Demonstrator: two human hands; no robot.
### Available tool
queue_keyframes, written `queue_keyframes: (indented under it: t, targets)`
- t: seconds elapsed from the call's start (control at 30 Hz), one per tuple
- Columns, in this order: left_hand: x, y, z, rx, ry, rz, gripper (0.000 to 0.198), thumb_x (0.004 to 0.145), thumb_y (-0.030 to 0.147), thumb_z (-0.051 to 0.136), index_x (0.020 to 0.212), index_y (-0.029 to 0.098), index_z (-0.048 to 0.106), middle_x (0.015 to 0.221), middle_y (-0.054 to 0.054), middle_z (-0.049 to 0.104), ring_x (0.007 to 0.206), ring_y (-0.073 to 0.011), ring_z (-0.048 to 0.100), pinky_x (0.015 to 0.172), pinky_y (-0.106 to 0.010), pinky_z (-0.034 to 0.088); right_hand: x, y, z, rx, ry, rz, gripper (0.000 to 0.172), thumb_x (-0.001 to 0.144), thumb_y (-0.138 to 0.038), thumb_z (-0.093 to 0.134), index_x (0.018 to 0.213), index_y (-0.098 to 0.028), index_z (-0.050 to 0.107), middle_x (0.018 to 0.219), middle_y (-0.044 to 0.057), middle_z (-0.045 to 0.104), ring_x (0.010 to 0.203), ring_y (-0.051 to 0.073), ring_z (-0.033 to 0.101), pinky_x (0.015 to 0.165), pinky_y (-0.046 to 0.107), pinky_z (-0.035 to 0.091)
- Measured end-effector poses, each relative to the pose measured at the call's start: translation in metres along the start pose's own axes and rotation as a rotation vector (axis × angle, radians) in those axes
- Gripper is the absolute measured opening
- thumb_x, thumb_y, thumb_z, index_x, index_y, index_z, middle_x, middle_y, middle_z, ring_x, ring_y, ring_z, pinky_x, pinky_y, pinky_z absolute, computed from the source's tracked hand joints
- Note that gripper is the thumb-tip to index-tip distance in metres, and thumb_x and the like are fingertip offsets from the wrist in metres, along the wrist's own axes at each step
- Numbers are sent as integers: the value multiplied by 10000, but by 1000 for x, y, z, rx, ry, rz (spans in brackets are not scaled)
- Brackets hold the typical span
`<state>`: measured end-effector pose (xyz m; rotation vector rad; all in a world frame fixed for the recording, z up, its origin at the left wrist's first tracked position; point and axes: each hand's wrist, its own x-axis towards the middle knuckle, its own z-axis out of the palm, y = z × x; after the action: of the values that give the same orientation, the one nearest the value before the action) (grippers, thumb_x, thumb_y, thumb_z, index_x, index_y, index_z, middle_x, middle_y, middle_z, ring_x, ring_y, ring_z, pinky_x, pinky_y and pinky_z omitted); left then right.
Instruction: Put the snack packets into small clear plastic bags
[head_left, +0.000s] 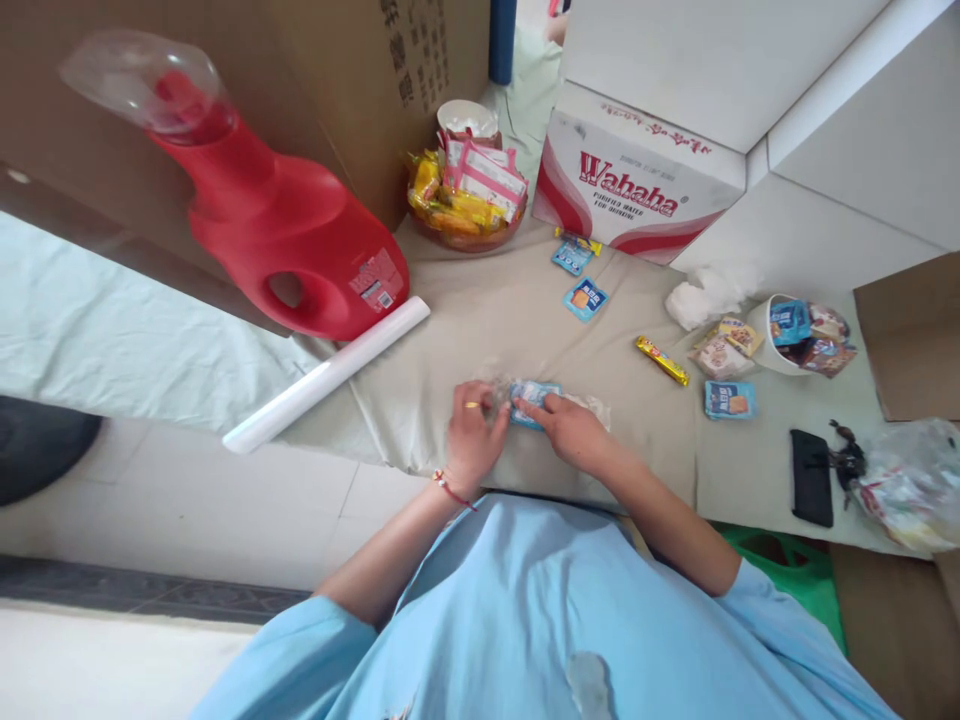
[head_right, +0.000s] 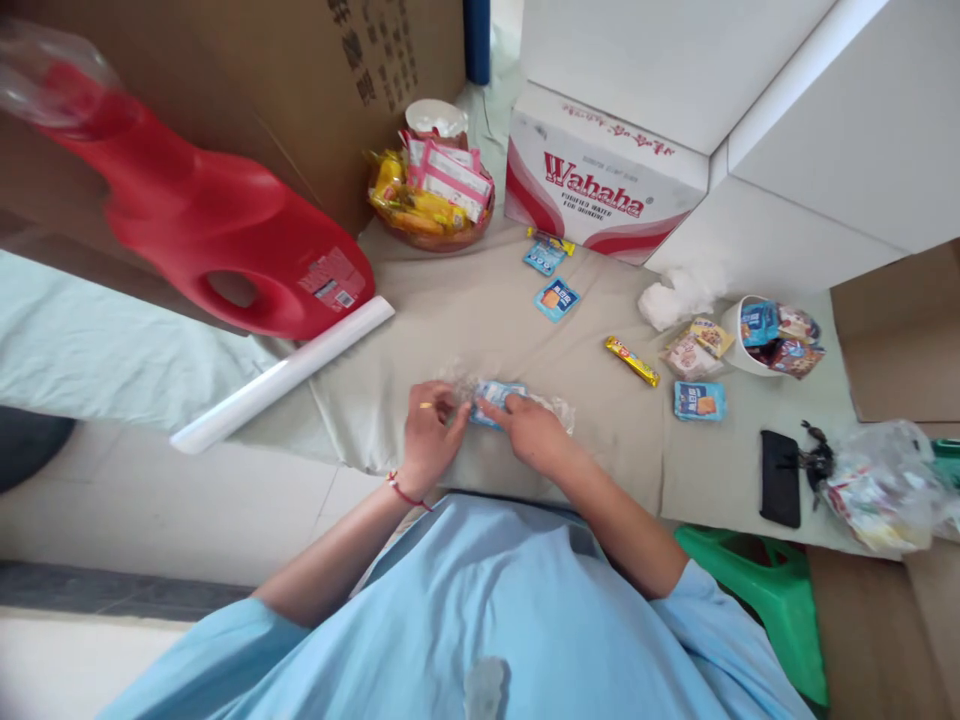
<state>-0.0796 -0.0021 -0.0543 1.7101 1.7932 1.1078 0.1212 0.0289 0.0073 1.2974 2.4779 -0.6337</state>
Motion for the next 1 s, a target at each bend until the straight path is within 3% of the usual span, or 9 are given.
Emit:
queue_keyframes:
  t: [0.1, 0.23, 0.33, 0.4, 0.57, 0.7, 0.83, 0.9, 1.0]
  targets:
    - [20, -1, -6, 22, 70, -95, 609, 853, 308, 749, 1406, 155, 544, 1385, -204, 584, 1106, -289, 659, 971, -461, 557, 1, 0, -2, -8, -27, -18, 609, 1035, -107, 405, 1595, -323, 509, 1279, 125, 660, 1037, 248, 605, 822, 310, 415]
    - [57, -1, -13, -12, -149, 17, 866, 778, 268, 763, 1580, 235, 440, 1439, -138, 646, 1391, -353, 521, 1205, -584, 387, 1, -2, -6, -22, -46, -12, 609, 1039, -120, 391, 1596, -334, 511, 1285, 136, 654, 1047, 265, 613, 814, 318, 413]
    - [76, -11, -21, -186, -300, 121, 497, 783, 181, 631, 1258, 278, 743, 1004, -44, 770, 1243, -285, 615, 1179, -527, 424, 3, 2, -7, 13, -45, -18, 591, 1033, -107, 391, 1562, -311, 557, 1251, 134, 659, 1003, 244, 620, 797, 304, 408]
    - [81, -23, -31, -258, -255, 63, 341, 729, 138, 566, 924, 272, 812, 825, -30, 731, 1085, -250, 655, 1073, -450, 503, 4, 6, -6, 61, -33, -37, 572, 1031, -102, 396, 1537, -288, 585, 1223, 127, 664, 958, 223, 614, 800, 293, 408]
    - [70, -43, -54, -223, -31, -254, 191, 616, 159, 523, 610, 230, 700, 704, -34, 669, 902, -226, 650, 922, -373, 535, 5, 9, -4, 92, -14, -71, 567, 1026, -94, 410, 1529, -280, 597, 1175, 116, 659, 924, 204, 601, 795, 281, 407]
    - [68, -30, -50, -330, 100, -263, 331, 845, 258, 486, 519, 247, 543, 729, -63, 657, 1017, -235, 676, 1026, -379, 510, 3, 3, -3, 37, -20, -40, 584, 1022, -92, 418, 1540, -303, 586, 1199, 123, 655, 975, 222, 620, 775, 287, 409]
    - [82, -11, -37, -154, 137, -393, 394, 979, 444, 494, 647, 237, 534, 805, -69, 637, 967, -238, 655, 1003, -394, 515, 0, -2, 0, -16, -10, -26, 576, 1031, -99, 405, 1537, -304, 588, 1264, 142, 656, 1062, 260, 623, 803, 308, 439]
    - [84, -5, -35, 7, 26, -325, 252, 849, 442, 710, 865, 199, 644, 1057, -95, 660, 1050, -244, 640, 1040, -405, 505, 0, -3, 2, -15, 5, -24, 577, 1031, -97, 402, 1530, -311, 596, 1269, 141, 658, 1071, 268, 621, 821, 317, 450]
    - [75, -3, -38, 209, -234, -188, 653, 685, 347, 858, 1281, 201, 634, 1386, -147, 583, 1230, -309, 600, 1095, -469, 484, 0, -3, 6, 6, 30, -23, 588, 1028, -92, 407, 1540, -318, 588, 1234, 127, 661, 1061, 258, 618, 847, 312, 453]
